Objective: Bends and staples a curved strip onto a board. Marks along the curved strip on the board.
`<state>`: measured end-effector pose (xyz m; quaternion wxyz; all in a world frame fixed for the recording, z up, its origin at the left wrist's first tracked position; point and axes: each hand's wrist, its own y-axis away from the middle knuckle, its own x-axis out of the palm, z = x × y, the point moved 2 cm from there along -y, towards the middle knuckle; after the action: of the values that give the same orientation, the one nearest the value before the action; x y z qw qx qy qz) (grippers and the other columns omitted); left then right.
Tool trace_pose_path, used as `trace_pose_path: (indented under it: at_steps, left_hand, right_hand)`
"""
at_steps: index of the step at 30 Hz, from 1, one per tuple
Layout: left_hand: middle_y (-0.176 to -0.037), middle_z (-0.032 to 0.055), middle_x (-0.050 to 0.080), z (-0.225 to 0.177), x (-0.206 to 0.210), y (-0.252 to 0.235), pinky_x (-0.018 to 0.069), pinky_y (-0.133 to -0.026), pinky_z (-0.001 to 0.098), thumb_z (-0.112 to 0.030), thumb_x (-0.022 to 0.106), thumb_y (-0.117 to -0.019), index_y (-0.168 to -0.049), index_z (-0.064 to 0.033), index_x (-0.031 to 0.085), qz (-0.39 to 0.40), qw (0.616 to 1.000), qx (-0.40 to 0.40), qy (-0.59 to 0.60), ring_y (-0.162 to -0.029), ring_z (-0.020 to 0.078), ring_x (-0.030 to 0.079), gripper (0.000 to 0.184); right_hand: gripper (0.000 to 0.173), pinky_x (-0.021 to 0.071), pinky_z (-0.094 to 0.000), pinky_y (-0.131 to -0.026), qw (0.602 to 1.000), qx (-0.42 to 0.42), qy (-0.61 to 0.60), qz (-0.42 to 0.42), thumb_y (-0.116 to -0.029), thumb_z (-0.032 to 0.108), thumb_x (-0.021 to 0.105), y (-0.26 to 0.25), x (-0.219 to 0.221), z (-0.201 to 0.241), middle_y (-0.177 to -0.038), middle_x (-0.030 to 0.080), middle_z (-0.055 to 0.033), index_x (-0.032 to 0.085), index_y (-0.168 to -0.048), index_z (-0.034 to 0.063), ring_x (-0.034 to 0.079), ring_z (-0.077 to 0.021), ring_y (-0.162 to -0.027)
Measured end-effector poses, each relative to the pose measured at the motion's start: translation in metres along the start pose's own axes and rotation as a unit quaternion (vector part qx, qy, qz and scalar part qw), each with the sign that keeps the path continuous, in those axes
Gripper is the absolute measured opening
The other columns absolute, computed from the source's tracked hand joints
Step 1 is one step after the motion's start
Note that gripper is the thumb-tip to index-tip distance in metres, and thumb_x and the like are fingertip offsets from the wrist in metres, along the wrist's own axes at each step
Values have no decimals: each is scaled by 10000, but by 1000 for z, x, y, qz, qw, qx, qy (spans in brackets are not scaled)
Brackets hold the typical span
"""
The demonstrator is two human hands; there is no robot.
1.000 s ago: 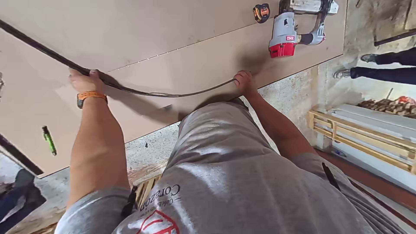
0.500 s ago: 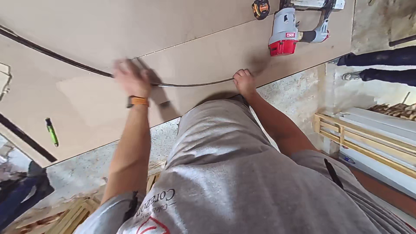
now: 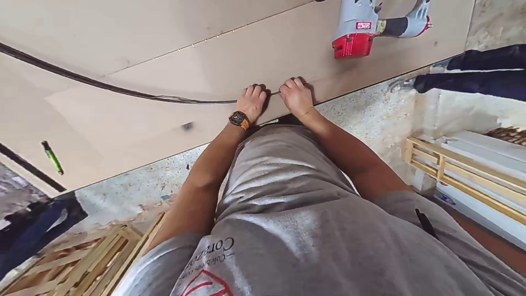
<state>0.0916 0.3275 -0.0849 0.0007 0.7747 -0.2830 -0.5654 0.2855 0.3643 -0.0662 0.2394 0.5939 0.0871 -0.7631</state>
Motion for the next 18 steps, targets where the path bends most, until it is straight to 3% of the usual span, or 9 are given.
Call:
trace_pose_path:
  at_steps: [3, 6, 18]
  left_hand:
    - [-1341, 205, 607, 1, 1, 3, 499, -1020, 566, -108, 559, -997, -1145, -18, 646, -11, 1000, -14, 6, -1255, 420, 574, 194]
    - [-1249, 217, 635, 0, 2, 4, 515, -982, 557, -78, 582, -971, -1103, -7, 643, -28, 1000, 0, 0, -1188, 422, 601, 162]
    - [-1217, 201, 654, -8, 13, 2, 518, -969, 553, -125, 589, -970, -1099, -25, 629, -38, 999, -22, -25, -1184, 407, 613, 168]
  right_hand:
    - [170, 591, -441, -740, 1000, -12, -6, -6, -1030, 208, 575, -1, 0, -3, -1057, 695, -81, 712, -985, 118, 663, -310, -1073]
    - [165, 597, -445, -774, 999, -18, -25, -10, -1026, 199, 583, -1, -1, -6, -1079, 701, -85, 719, -992, 114, 664, -310, -1092]
    - [206, 583, -406, -911, 998, -38, -43, -6, -1019, 93, 536, 4, 1, -13, -1144, 709, -63, 734, -1059, 131, 648, -274, -1172]
